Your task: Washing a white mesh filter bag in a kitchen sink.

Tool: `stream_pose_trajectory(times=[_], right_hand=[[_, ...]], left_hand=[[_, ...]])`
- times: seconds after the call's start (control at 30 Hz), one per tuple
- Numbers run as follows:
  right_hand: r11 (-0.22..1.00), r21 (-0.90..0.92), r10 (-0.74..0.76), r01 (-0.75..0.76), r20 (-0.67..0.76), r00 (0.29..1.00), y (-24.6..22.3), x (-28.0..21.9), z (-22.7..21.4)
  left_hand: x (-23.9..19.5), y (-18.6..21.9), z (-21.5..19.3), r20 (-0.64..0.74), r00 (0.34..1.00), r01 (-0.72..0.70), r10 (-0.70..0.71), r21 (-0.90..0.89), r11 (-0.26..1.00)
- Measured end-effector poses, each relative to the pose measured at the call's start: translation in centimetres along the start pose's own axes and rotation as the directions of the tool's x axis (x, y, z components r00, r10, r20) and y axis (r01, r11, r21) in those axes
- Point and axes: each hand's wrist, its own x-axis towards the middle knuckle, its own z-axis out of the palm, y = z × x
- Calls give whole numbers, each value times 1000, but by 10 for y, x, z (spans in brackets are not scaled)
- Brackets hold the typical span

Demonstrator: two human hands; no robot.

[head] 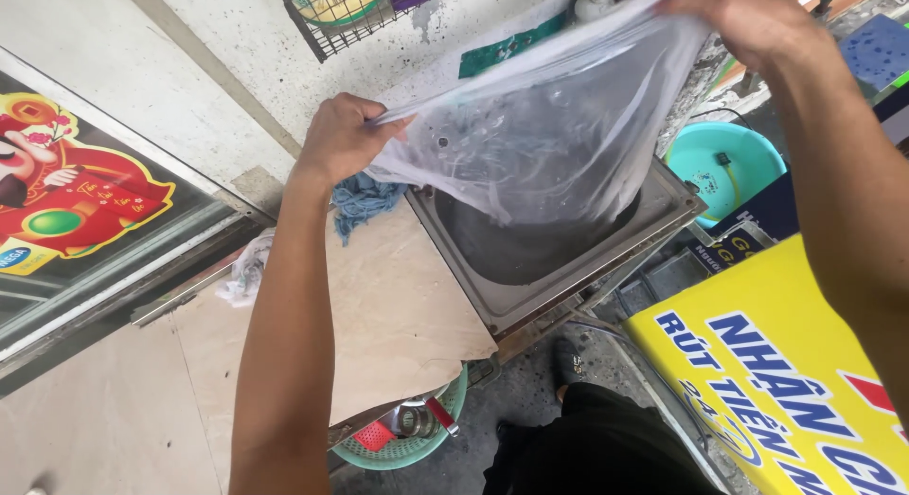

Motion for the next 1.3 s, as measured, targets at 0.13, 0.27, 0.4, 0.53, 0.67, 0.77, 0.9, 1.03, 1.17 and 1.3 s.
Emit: stream_pose_trajectory(times=[0.13, 0.27, 0.4, 0.53, 0.67, 0.77, 0.9, 1.03, 1.17, 1.3], right_hand=[[537, -781, 25, 319, 393, 919, -14, -13, 6], [871, -491, 47, 2, 87, 995, 51, 8, -20], [987, -153, -56, 45, -67, 996, 99, 30, -39], [998, 54, -25, 31, -110, 994, 80, 28, -24], [985, -165, -58, 44, -82, 995, 67, 22, -13], [996, -89, -17, 3, -160, 987, 69, 7, -9], [999, -6, -39, 39, -4, 999, 51, 11, -1], [993, 100, 60, -60, 0, 998, 55, 13, 3], [978, 198, 64, -64, 11, 998, 43, 17, 3], [953, 288, 137, -94, -134, 981, 81, 40, -24]], left_hand=[[6, -29, 15, -111, 985, -162, 131, -356, 920], [-5, -25, 30, 78, 850, -487, 521, -260, 834], [-11, 6, 19, 144, 989, 72, -41, -223, 972], [-3, -5, 31, 327, 945, 53, 16, -200, 978], [2, -29, 35, 131, 979, -125, 156, -222, 967], [-1, -39, 47, 265, 964, -6, -2, 27, 1000], [10, -56, 58, -1, 993, -112, 117, -298, 948], [36, -106, 109, -165, 985, -87, -51, -730, 677], [6, -38, 91, 80, 970, 182, -230, -866, 465], [-8, -14, 87, 259, 951, -76, 171, -340, 938]])
